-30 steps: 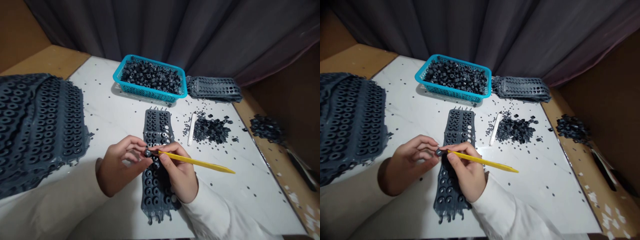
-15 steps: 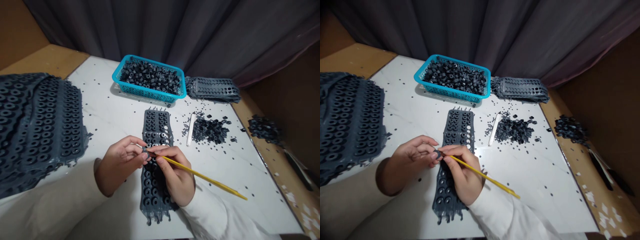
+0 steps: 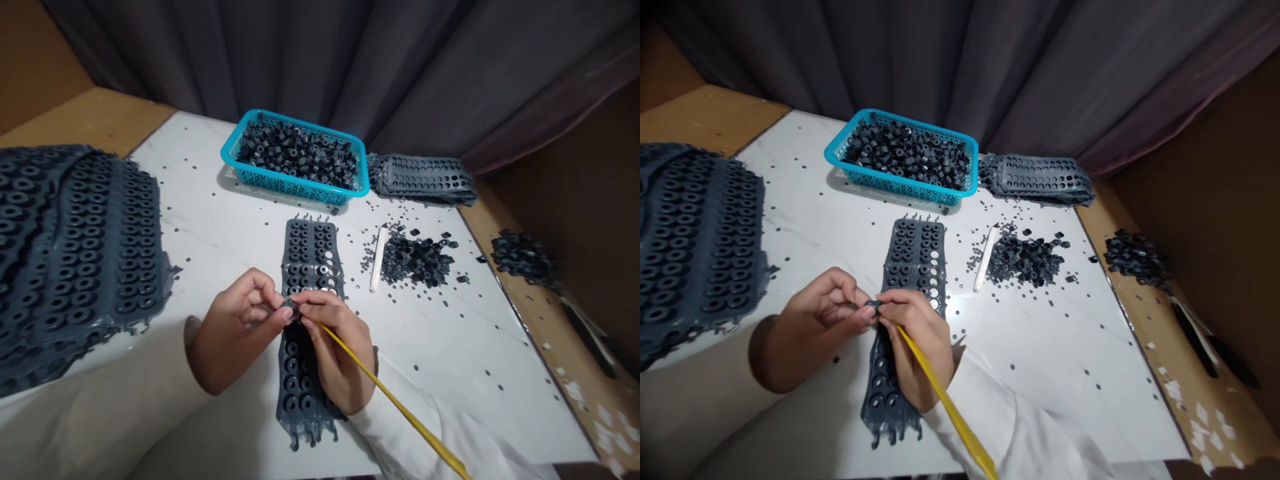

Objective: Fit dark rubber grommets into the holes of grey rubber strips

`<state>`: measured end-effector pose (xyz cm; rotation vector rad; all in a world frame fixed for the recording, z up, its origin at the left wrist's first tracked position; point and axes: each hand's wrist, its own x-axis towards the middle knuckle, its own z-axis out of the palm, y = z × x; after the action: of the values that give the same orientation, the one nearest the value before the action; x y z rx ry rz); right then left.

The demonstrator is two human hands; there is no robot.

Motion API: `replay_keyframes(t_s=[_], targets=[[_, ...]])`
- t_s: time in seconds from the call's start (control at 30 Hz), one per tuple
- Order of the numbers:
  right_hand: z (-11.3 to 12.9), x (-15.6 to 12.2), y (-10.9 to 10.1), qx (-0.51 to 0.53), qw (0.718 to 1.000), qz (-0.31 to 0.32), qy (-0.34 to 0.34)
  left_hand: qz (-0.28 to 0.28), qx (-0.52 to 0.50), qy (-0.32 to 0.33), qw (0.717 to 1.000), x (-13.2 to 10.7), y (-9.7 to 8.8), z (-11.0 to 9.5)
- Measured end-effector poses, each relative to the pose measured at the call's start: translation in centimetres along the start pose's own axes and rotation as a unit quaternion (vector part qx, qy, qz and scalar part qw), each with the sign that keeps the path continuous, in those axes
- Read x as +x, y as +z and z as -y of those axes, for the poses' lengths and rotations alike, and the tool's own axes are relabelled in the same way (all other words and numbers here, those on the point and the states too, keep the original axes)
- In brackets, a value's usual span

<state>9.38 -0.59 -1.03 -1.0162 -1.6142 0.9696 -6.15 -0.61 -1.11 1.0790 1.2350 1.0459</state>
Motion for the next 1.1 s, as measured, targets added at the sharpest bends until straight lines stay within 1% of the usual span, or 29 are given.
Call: replay_keyframes(t_s=[0.07, 0.13, 0.23, 0.37, 0.47, 0.57, 0.67, 0.9, 1.0, 1.1], targets=[[-0.3, 0.1, -0.1, -0.009, 1.0, -0.007, 0.006, 0.007, 0.01, 0.006, 1.0, -0.2, 0.1, 0.0], [-0.5, 0.2, -0.3, -0.001, 0.999, -0.019, 0.027, 0.017, 0.011, 0.009, 1.0, -0.3, 0.2, -0.1], [-0.6, 0.4, -0.4, 0.073, 0.993, -0.029, 0.088, 0.002, -0.003, 0.002, 1.0, -0.4, 0.2, -0.2], [-0.2, 0.6, -0.3, 0.221, 0.959, -0.013, 0.179, -0.008, 0.009, 0.0, 1.0, -0.3, 0.2, -0.3], [-0.1, 0.6, -0.4, 0.268, 0.941, -0.007, 0.208, -0.009, 0.037, 0.016, 0.999, -0.3, 0.1, -0.5], [-0.2, 0.5, -0.7, 0.274, 0.938, -0.009, 0.213, -0.006, 0.077, 0.038, 0.996, -0.3, 0.0, -0.5], [-0.1, 0.5, -0.9, 0.262, 0.942, -0.001, 0.211, 0.002, 0.094, 0.052, 0.994, -0.5, -0.1, -0.4], [0.1, 0.9, -1.3, 0.162, 0.97, 0.011, 0.179, -0.006, 0.114, 0.079, 0.99, -0.6, -0.2, -0.2], [0.1, 1.0, -1.4, 0.163, 0.972, 0.014, 0.166, -0.006, 0.119, 0.087, 0.989, -0.7, -0.2, -0.1], [0.1, 0.8, -1.3, 0.193, 0.966, -0.004, 0.171, -0.007, 0.13, 0.093, 0.987, -0.7, -0.2, -0.1]])
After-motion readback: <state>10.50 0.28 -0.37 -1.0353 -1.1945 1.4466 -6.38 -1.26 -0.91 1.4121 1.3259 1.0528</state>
